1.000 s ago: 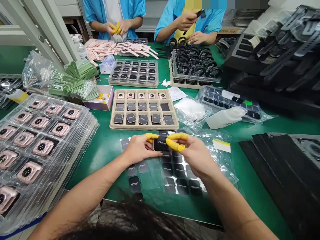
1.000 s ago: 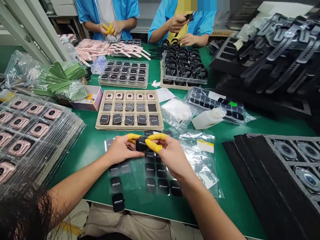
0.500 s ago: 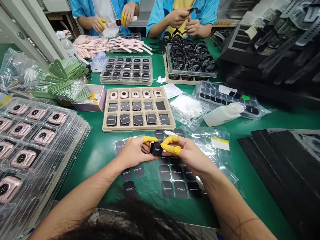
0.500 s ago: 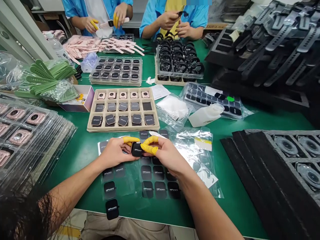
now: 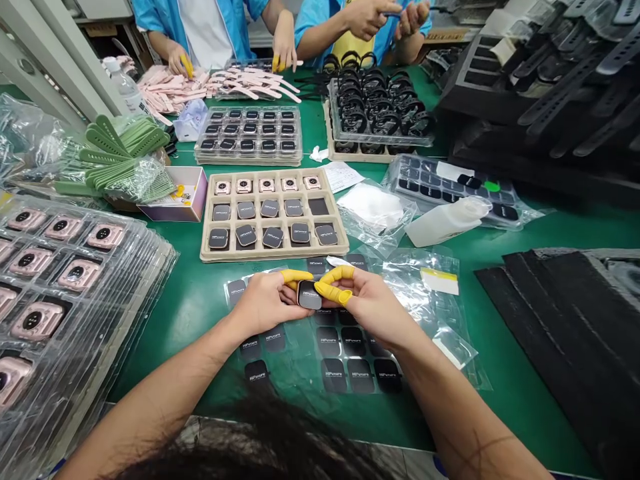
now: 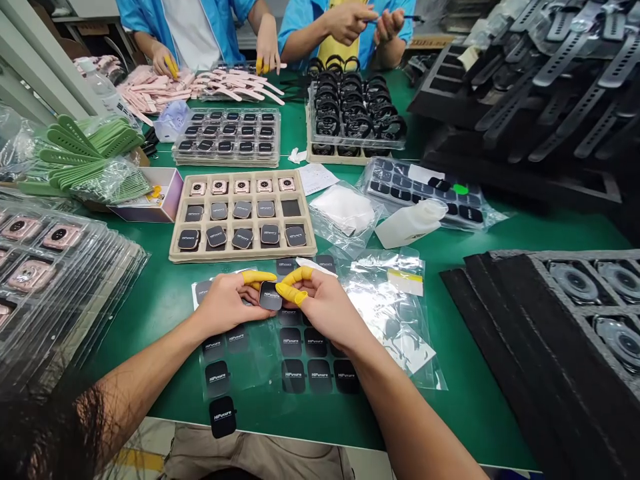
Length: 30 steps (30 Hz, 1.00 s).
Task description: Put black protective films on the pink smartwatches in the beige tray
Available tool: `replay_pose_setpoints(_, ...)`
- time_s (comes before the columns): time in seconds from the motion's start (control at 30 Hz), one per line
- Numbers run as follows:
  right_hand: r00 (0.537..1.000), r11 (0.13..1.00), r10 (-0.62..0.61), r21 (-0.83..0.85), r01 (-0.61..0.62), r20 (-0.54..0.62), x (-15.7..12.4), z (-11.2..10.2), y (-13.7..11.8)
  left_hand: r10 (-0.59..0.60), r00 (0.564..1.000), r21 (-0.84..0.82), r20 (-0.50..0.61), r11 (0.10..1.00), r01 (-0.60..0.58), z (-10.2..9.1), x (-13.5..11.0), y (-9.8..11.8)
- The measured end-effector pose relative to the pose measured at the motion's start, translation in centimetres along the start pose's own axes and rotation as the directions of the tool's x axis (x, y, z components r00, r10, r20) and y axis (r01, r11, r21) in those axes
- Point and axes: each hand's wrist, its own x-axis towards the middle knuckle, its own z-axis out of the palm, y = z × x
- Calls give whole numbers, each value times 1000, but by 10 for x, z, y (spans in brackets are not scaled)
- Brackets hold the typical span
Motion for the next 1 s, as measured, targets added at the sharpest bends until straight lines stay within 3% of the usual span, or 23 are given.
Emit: replay_pose_setpoints(1.0, 1000, 999, -12, -49, 11, -8, 1, 2, 1, -11, 1000, 37, 3, 999, 11, -1, 0, 2)
